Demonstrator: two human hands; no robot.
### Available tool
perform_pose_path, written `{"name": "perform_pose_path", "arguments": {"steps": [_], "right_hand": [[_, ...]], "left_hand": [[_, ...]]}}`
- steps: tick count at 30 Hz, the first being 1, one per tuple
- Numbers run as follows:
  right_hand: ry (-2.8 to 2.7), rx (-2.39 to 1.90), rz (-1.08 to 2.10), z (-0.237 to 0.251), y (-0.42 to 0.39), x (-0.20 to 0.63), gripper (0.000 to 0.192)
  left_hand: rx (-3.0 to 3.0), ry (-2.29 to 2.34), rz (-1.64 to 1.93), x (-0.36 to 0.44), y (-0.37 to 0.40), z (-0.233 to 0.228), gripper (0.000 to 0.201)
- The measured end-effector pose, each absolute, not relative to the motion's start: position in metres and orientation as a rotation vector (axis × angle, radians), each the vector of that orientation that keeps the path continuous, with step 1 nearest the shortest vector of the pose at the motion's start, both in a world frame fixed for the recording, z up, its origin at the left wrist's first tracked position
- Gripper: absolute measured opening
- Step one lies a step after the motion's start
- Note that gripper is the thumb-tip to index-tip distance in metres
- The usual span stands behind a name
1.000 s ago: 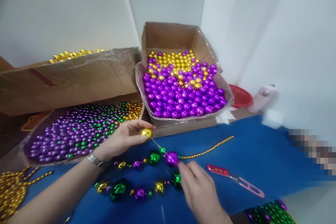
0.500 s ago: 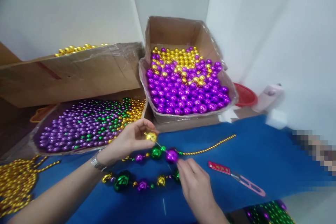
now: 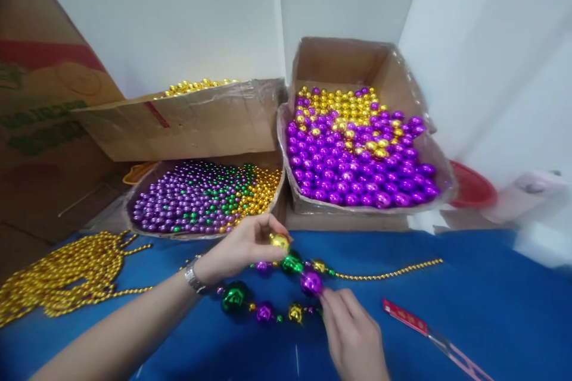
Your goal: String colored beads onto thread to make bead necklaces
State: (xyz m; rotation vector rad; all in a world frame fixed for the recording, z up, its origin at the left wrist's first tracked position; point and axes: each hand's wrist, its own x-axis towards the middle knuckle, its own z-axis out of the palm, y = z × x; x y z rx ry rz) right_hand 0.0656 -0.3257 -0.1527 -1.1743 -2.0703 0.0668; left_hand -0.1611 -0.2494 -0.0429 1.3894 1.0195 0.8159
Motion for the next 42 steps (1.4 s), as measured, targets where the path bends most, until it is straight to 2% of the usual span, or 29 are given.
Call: {"name": "perform_pose_path", "arguments": {"steps": [6, 11, 16, 25, 30, 36, 42], "right_hand": [[-2.033, -1.16, 0.226, -0.147, -0.324, 0.053, 0.02], [-2.062, -1.137, 0.111, -0.151, -0.324, 0.051, 0.02], [-2.077, -1.111, 0.259, -0.145, -0.325, 0.047, 0.022], [-2.084, -1.112, 0.225, -0.149, -0.325, 0.045, 0.02], [-2.052, -1.112, 0.472, -0.14, -0.326, 0.044, 0.022], [-1.951, -1.184, 0.588, -0.145, -0.324, 0.037, 0.02], [-1.818, -1.231, 0.95, -0.161, -0.318, 0.035, 0.019]], "left_hand": [[1.38, 1.003, 0.871, -0.168, -0.258, -0.046, 0.039], [1.329, 1.067, 0.881, -0.172, -0.26, -0.047, 0.039], [1.301, 1.106, 0.913, -0.176, -0.261, -0.051, 0.038], [1.289, 1.085, 0.899, -0.181, -0.259, -0.056, 0.038], [1.283, 1.066, 0.848, -0.18, -0.259, -0.058, 0.037], [1.307, 1.005, 0.862, -0.172, -0.263, -0.057, 0.038], [1.303, 0.878, 0.778, -0.167, -0.272, -0.046, 0.031]]}}
